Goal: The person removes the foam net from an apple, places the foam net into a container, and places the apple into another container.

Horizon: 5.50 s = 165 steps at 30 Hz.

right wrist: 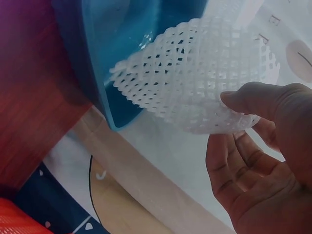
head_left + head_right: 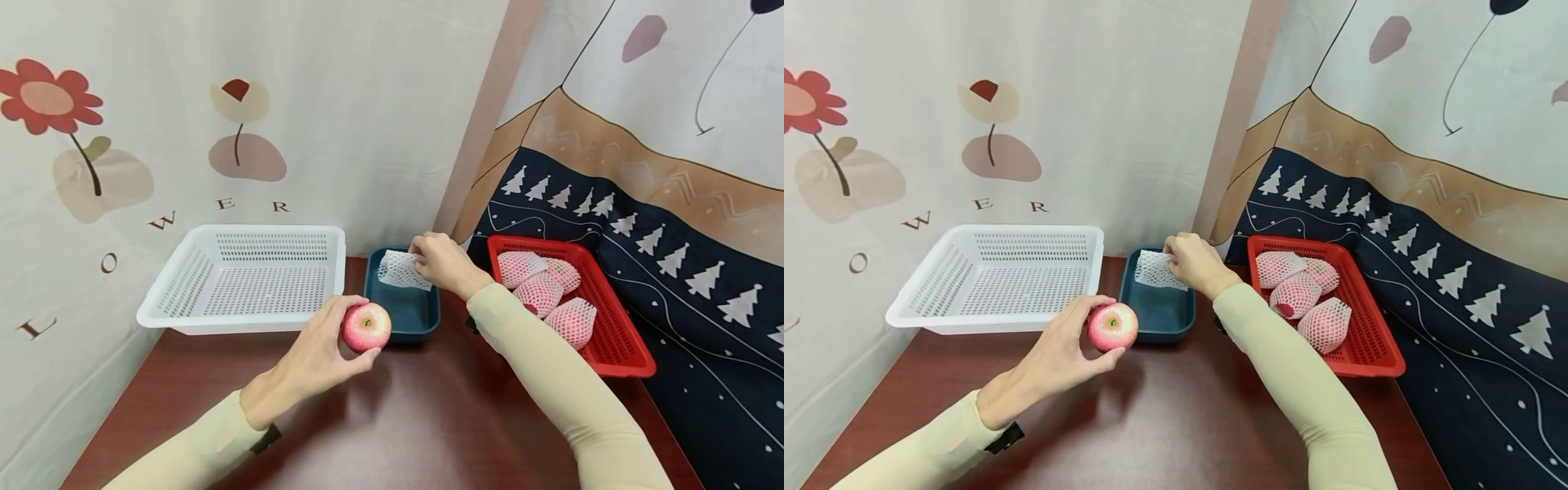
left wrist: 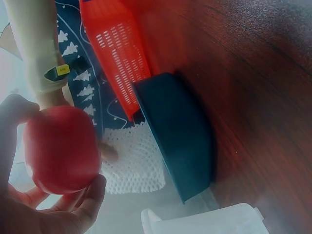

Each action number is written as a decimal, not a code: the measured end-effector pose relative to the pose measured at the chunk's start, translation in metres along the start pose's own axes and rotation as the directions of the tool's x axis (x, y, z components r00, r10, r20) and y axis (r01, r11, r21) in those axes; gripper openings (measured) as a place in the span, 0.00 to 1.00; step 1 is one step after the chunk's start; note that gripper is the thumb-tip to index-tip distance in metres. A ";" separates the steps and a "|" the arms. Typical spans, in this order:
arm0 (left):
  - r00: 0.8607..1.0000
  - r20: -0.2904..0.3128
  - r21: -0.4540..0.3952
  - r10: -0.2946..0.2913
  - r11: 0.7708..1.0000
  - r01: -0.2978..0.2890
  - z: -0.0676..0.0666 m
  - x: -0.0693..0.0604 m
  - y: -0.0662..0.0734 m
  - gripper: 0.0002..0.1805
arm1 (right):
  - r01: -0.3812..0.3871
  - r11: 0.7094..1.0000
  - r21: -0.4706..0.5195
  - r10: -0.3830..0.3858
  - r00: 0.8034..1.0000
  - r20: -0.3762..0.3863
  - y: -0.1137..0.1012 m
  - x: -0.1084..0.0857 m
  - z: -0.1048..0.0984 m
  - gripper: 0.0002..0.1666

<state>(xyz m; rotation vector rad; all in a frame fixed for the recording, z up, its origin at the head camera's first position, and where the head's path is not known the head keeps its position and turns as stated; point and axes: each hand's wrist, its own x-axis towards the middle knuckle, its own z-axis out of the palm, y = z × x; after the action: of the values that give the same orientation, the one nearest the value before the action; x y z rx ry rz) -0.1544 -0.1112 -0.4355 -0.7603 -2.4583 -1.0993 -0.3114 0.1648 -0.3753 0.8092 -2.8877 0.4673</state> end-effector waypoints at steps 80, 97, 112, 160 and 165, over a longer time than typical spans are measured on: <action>1.000 -0.001 0.001 -0.030 1.000 0.030 -0.002 -0.022 -0.002 0.45 | 0.090 0.990 -0.105 -0.074 0.986 0.148 -0.050 -0.088 0.018 0.27; 0.999 -0.020 0.011 -0.040 0.999 0.040 -0.008 -0.016 -0.007 0.46 | 0.081 0.996 -0.045 -0.079 0.996 0.042 -0.046 -0.142 0.024 0.26; 0.997 -0.062 0.040 -0.051 0.998 0.053 -0.023 -0.007 -0.013 0.46 | 0.119 0.992 -0.049 -0.122 0.991 -0.058 -0.041 -0.169 0.034 0.24; 0.990 0.116 0.395 -0.083 0.918 0.030 -0.094 0.090 -0.076 0.31 | 0.053 0.997 -0.064 -0.062 0.988 -0.139 -0.022 -0.202 0.033 0.20; 0.976 0.169 0.422 -0.139 0.905 0.056 -0.096 0.105 -0.083 0.30 | 0.064 0.996 -0.069 -0.075 0.985 -0.157 -0.020 -0.203 0.033 0.21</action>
<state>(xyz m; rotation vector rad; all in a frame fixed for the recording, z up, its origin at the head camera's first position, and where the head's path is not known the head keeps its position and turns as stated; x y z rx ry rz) -0.2791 -0.1962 -0.3694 -0.6381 -2.7865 -0.5109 -0.1281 0.2376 -0.4381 0.8199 -2.7033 0.4104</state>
